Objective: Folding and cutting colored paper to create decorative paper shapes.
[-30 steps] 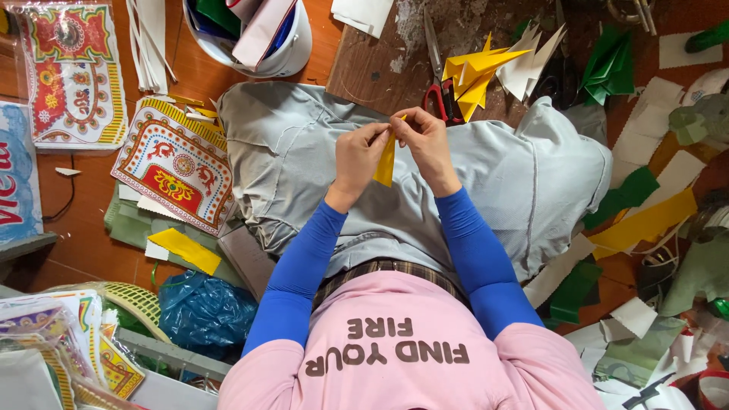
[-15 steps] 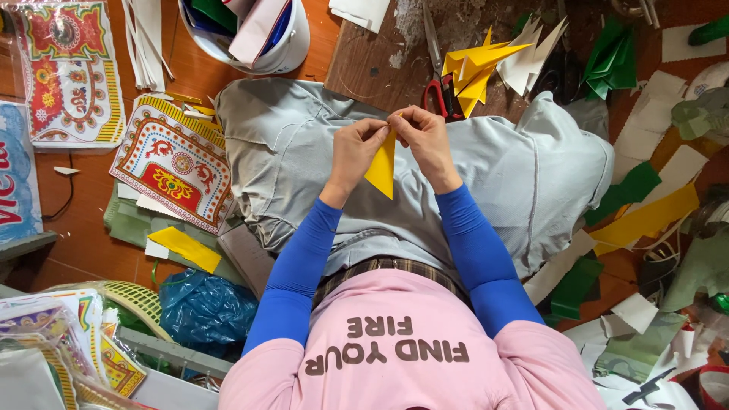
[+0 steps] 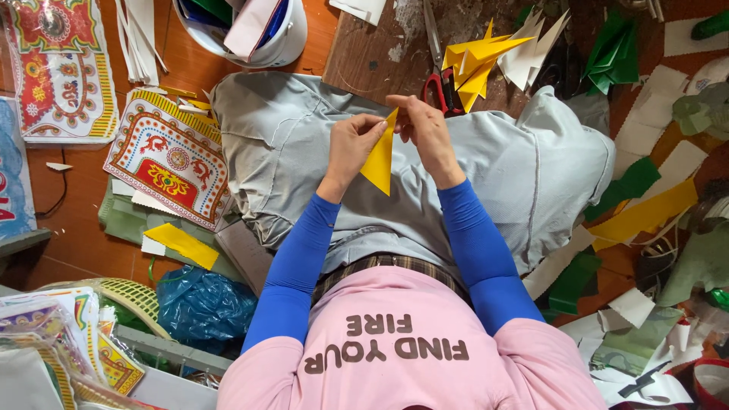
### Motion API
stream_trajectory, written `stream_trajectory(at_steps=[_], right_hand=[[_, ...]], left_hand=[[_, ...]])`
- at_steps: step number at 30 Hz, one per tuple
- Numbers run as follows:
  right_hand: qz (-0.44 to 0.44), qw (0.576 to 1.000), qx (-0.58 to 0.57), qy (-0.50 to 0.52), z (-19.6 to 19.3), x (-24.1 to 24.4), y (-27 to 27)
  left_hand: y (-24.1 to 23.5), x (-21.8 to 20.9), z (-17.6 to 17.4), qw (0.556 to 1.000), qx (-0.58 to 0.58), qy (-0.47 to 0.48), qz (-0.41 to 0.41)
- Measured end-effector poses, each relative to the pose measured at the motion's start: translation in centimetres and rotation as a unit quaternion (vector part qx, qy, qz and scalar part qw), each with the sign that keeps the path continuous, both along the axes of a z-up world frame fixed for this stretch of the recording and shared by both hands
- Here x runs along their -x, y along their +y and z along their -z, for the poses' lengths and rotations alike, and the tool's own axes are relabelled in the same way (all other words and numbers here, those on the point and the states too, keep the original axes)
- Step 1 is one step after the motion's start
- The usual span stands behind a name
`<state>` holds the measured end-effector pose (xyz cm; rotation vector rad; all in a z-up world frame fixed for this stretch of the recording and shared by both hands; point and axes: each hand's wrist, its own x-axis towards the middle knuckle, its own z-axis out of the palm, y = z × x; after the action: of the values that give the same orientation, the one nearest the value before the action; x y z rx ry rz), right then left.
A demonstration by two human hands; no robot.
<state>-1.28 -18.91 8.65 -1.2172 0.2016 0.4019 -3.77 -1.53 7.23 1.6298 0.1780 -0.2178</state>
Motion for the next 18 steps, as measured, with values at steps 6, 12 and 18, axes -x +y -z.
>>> stream_trajectory(at_steps=[6,12,18], right_hand=[[-0.022,0.995,0.080,-0.052,2.0,0.4,-0.1],[-0.044,0.997,0.065,-0.026,2.9,0.1,-0.4],[-0.043,0.996,0.044,-0.059,3.4,0.4,-0.3]], left_hand=[[0.4,0.0,1.3,0.999,0.025,0.032,0.023],[0.1,0.2,1.2,0.999,0.043,0.019,0.021],[0.1,-0.1,0.2,0.999,-0.023,0.008,0.038]])
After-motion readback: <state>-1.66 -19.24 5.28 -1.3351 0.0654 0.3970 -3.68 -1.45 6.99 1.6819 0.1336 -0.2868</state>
